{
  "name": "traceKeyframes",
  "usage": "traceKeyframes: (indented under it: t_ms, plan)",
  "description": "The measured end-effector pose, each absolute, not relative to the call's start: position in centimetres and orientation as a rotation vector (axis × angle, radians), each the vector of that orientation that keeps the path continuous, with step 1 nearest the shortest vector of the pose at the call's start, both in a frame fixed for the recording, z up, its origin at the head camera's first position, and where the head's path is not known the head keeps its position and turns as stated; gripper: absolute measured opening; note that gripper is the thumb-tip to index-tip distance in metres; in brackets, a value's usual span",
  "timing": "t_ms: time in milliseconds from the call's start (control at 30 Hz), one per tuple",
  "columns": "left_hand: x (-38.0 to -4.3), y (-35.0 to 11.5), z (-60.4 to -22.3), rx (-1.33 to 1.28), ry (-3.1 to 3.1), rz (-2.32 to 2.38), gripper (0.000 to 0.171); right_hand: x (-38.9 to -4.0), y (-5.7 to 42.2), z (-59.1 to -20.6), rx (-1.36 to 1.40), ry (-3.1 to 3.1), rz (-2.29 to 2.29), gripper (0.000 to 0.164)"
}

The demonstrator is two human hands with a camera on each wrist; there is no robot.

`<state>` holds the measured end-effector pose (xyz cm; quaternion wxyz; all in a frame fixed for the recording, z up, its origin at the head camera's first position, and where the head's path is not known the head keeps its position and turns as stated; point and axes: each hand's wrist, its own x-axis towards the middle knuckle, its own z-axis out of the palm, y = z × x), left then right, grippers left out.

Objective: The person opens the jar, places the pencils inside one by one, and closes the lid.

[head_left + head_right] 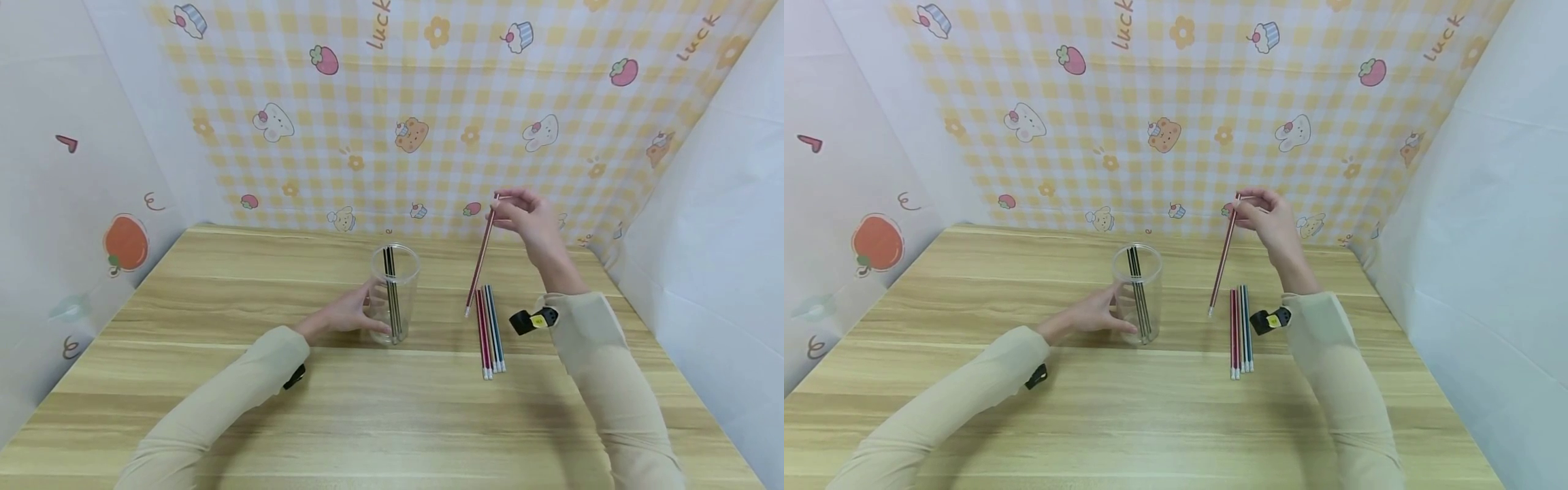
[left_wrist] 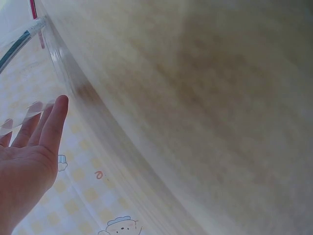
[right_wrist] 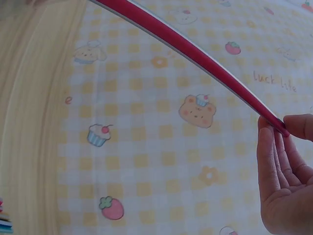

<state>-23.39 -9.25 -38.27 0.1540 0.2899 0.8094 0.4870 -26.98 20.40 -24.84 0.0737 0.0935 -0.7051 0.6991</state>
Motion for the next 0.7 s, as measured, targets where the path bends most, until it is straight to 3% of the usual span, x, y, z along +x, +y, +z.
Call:
traceKeyframes:
  t_ms: [333, 700]
  plan:
    - [-22.8, -9.3, -37.3, 0.837, 2.323, 1.392, 0.092, -26.6, 18.5, -21.5, 0.4, -1.954, 2.164, 0.019]
    - [-24.7, -9.6, -40.5, 0.809, 2.348, 1.386, 0.096, -26.0, 16.6, -18.7, 0.538, -1.685, 2.224, 0.023]
